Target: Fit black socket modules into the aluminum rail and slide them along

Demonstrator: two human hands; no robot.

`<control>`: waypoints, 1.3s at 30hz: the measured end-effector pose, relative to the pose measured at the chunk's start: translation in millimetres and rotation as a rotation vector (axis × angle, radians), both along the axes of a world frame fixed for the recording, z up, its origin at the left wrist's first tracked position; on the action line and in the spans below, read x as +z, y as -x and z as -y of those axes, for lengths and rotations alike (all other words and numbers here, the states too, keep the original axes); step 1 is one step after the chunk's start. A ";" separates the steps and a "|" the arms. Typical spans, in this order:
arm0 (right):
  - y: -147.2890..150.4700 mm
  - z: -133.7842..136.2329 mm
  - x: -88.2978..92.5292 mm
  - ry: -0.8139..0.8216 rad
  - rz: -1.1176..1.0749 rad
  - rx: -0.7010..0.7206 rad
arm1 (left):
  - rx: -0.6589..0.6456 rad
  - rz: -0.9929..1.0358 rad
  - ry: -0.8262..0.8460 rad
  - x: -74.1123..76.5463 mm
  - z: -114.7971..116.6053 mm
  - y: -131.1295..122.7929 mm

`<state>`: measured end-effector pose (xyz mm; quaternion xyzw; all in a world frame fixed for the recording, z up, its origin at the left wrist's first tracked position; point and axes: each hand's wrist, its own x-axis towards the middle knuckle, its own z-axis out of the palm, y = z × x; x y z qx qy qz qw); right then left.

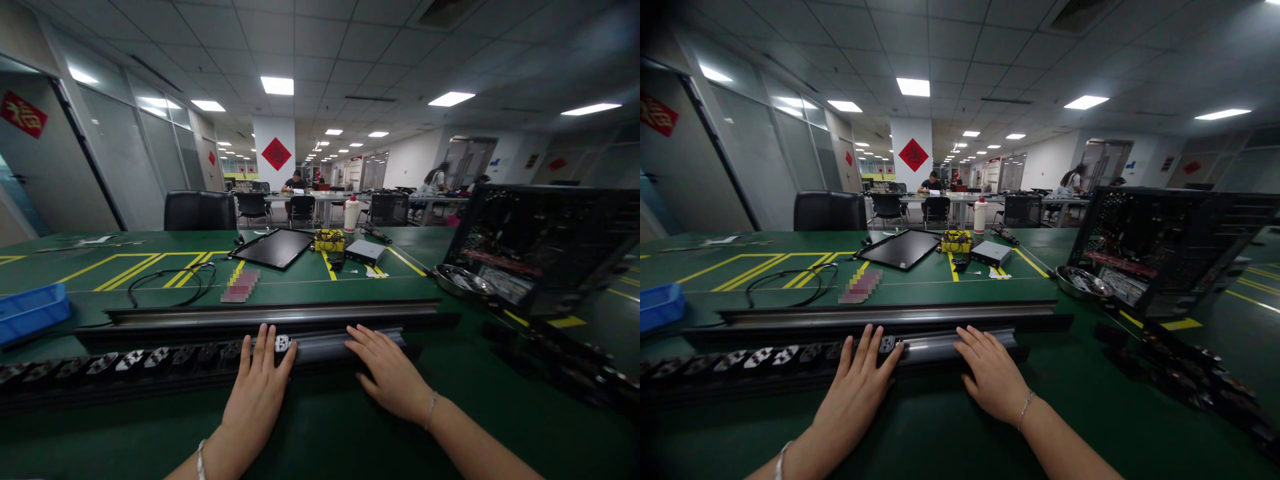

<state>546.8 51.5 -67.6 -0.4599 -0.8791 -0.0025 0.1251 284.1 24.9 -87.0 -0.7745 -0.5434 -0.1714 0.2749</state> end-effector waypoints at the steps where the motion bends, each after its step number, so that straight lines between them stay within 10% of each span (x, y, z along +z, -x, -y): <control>1: 0.1 -0.2 -0.2 0.005 0.003 -0.002 | 0.010 0.003 -0.002 -0.2 -0.8 -0.1; 39: -0.3 -0.2 -0.3 0.024 0.001 -0.012 | 0.025 -0.203 -0.022 6.6 5.7 -1.6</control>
